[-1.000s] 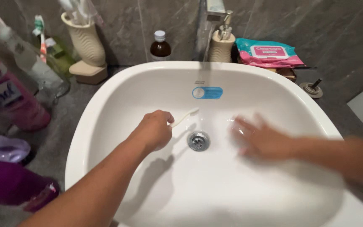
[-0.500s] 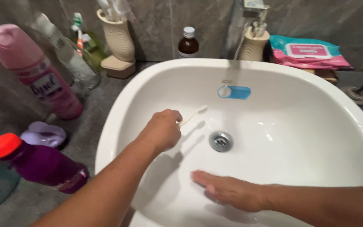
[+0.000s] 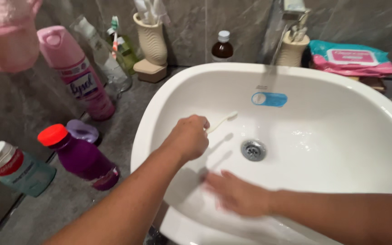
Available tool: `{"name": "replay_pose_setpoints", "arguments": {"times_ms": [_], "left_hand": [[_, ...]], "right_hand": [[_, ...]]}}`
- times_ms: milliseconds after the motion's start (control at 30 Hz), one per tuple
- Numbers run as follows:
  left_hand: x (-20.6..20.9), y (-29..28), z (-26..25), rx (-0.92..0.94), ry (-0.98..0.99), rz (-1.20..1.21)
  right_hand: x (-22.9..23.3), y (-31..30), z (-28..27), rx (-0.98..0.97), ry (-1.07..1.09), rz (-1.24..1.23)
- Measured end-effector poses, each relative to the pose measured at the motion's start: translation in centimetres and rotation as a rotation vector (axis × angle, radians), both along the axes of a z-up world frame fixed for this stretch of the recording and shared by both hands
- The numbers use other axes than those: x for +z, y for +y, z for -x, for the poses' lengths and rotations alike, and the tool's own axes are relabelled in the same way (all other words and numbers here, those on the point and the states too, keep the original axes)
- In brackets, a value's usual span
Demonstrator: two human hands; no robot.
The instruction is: The person scrubs the interior of a white bathroom sink using a toothbrush and running water. They repeatedly scrub the basin and drain area, rinse the toothbrush, and wipe the surface with their hand before turning off the tap.
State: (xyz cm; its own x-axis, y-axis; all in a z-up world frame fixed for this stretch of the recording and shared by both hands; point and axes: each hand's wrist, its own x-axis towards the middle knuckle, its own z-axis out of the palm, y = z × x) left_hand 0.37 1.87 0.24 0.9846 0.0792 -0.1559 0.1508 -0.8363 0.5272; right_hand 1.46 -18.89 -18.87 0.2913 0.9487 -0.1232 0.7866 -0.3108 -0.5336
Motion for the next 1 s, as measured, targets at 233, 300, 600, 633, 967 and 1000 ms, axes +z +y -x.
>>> {"name": "replay_pose_setpoints", "arguments": {"times_ms": [233, 300, 600, 633, 967, 1000], "left_hand": [[0.8, 0.9, -0.5, 0.087, 0.044, 0.036], [1.0, 0.7, -0.6, 0.088, 0.067, 0.051], [0.5, 2.3, -0.1, 0.132, -0.17, 0.109], [0.7, 2.7, 0.1, 0.13, -0.289, 0.111], [5.3, 7.9, 3.3, 0.358, -0.704, 0.114], [5.4, 8.4, 3.5, 0.381, -0.67, 0.153]], "right_hand": [[6.0, -2.5, -19.0, -0.48, 1.838, -1.044], [7.7, -3.9, -23.4, -0.388, 2.116, -1.327], [10.3, -2.4, -27.2, -0.737, 1.867, -1.625], [10.6, -1.1, -26.5, -0.707, 1.85, -1.567], [7.2, 25.6, -11.0, -1.41, 0.85, -0.911], [7.5, 26.9, -8.9, -1.383, 0.814, -0.821]]}}
